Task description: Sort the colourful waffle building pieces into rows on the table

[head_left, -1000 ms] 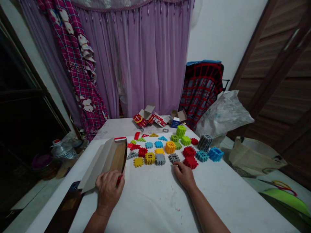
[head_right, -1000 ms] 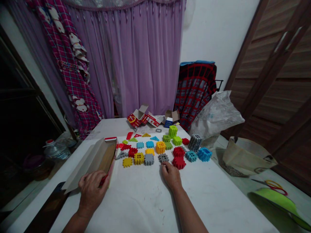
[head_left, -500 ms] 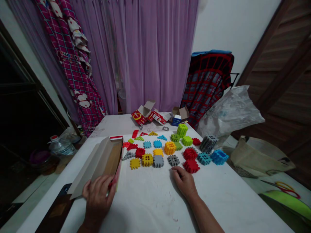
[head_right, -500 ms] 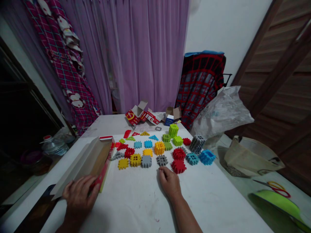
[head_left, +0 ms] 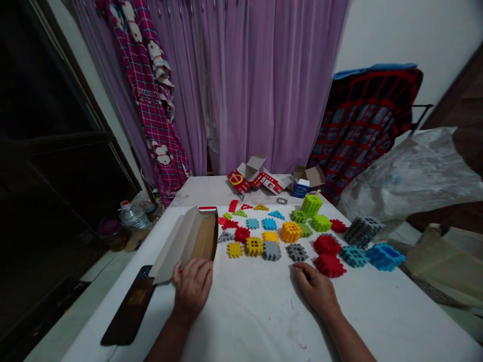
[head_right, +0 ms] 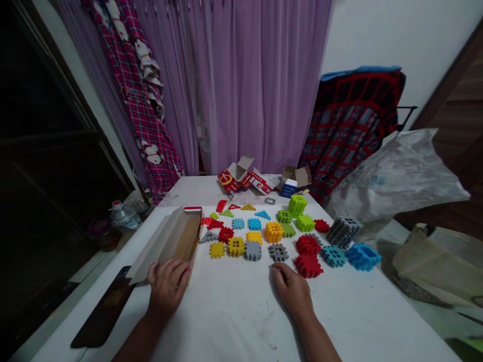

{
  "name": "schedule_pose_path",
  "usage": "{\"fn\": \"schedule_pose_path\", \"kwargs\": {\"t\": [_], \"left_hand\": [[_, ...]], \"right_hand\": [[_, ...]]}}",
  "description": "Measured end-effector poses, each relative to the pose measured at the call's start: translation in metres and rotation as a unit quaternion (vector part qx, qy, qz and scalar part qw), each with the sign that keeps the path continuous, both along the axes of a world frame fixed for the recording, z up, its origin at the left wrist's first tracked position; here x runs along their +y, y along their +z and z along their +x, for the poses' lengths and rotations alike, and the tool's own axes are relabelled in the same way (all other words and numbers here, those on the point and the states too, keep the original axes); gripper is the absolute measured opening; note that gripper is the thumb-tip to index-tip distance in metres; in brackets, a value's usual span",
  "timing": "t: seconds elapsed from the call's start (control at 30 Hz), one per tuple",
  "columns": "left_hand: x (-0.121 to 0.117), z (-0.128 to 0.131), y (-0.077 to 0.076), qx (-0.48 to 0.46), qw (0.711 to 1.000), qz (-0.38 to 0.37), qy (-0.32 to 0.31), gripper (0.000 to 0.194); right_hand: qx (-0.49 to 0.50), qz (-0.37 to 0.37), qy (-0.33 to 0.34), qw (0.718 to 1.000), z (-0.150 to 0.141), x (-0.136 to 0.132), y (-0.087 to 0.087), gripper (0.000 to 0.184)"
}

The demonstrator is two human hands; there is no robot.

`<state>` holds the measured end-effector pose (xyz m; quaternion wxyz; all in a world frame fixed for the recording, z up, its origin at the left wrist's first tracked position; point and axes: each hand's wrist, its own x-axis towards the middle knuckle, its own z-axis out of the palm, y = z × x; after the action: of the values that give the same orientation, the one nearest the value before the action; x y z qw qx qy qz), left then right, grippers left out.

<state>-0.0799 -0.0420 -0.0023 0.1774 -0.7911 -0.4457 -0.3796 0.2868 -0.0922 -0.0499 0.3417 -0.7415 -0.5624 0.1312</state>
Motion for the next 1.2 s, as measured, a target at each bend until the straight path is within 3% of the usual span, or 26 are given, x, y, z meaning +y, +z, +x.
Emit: {"fn": "schedule_pose_path", "kwargs": {"t": [0.33, 0.47, 0.57, 0.63, 0.7, 0.83, 0.93, 1.2], "left_hand": [[-0.012, -0.003, 0.014, -0.012, 0.999, -0.036, 0.012, 0.028], [-0.008, 0.000, 0.051, 0.045, 0.985, -0.166, -0.007, 0.033], [0.006, 0.001, 0.088, 0.124, 0.942, -0.311, -0.029, 0.045], [0.019, 0.001, 0.107, 0.176, 0.916, -0.358, -0.040, 0.049], [0.033, 0.002, 0.117, 0.212, 0.901, -0.377, -0.029, 0.040], [0.050, 0.011, 0.119, 0.239, 0.895, -0.374, 0.050, 0.025], [0.053, 0.024, 0.115, 0.246, 0.889, -0.371, 0.109, 0.028], [0.056, 0.037, 0.113, 0.294, 0.851, -0.408, 0.149, 0.032]], "right_hand": [[-0.024, 0.047, -0.046, 0.998, -0.005, 0.000, 0.005, 0.051], [-0.036, 0.048, -0.043, 0.997, 0.000, 0.002, -0.005, 0.049], [-0.035, 0.043, -0.040, 0.998, 0.004, 0.003, -0.012, 0.049], [-0.033, 0.037, -0.037, 0.998, 0.005, 0.003, -0.015, 0.049], [-0.032, 0.033, -0.034, 0.998, 0.005, 0.003, -0.016, 0.050], [-0.025, 0.031, -0.028, 0.999, 0.004, 0.002, -0.014, 0.050], [-0.022, 0.028, -0.025, 0.999, 0.003, 0.002, -0.012, 0.051], [-0.021, 0.027, -0.019, 0.999, 0.002, 0.001, -0.011, 0.050]]}}
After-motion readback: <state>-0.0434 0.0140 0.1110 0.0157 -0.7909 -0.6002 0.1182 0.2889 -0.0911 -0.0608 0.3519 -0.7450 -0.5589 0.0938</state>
